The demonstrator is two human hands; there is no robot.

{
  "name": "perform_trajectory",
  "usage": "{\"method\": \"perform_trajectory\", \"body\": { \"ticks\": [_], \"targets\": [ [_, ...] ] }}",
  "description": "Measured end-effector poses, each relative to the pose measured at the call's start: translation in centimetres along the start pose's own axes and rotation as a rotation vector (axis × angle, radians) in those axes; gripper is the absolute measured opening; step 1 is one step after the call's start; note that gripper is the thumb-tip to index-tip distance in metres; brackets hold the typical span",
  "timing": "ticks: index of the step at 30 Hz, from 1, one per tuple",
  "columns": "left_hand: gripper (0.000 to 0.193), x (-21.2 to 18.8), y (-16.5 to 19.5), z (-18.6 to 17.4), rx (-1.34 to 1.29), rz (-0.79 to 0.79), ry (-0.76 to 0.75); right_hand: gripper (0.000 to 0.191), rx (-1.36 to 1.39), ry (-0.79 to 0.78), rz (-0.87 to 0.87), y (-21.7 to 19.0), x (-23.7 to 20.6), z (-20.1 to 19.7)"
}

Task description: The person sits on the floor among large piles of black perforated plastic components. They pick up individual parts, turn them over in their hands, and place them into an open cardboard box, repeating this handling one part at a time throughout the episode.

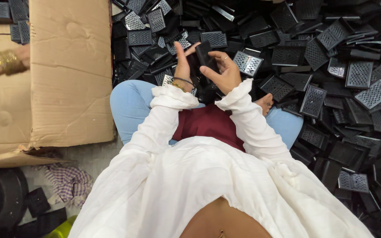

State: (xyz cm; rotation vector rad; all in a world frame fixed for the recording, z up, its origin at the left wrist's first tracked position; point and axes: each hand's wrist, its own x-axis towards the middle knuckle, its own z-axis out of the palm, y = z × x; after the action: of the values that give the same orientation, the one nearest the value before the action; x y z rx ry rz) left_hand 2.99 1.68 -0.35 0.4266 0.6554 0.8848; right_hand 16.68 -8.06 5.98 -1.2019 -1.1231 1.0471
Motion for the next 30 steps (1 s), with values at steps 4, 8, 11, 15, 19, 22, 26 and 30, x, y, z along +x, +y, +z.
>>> {"method": "perform_trajectory", "body": {
  "ticks": [4, 8, 11, 15, 19, 22, 26, 30],
  "targets": [
    [0.090, -0.6, 1.2, 0.7, 0.074, 0.115, -0.049, 0.057, 0.045, 0.005, 0.038, -1.3, -0.9, 1.4],
    [0.093, -1.2, 1.5, 1.5, 0.105, 0.111, -0.070, 0.057, -0.075, 0.066, 0.137, -2.2, -1.5, 2.2],
    [0.096, -1.5, 1.5, 1.7, 0.193, 0.161, -0.082, 0.058, -0.075, 0.086, 0.124, -2.1, -1.6, 2.2],
    [0.074, -1.9, 1.2, 1.5, 0.152, 0.203, -0.166, 0.057, -0.028, 0.043, -0.049, -0.6, -1.7, 2.5],
    [0.061, -1.7, 0.8, 1.5, 0.307, 0.278, -0.231, 0.055, 0.073, 0.058, -0.068, 0.9, -1.5, 3.0],
    [0.057, -1.1, 1.0, 1.6, 0.165, 0.227, -0.219, 0.049, 0.180, 0.043, -0.069, 1.1, -1.3, 2.2],
    [0.059, -0.3, 1.9, 1.4, -0.137, 0.108, -0.273, 0.046, 0.346, -0.039, 0.297, 0.8, -0.8, -0.3],
    [0.059, -0.1, 1.4, 0.7, 0.125, 0.106, -0.288, 0.043, 0.416, 0.026, 0.295, 1.7, -0.3, -2.0]
  ]
}}
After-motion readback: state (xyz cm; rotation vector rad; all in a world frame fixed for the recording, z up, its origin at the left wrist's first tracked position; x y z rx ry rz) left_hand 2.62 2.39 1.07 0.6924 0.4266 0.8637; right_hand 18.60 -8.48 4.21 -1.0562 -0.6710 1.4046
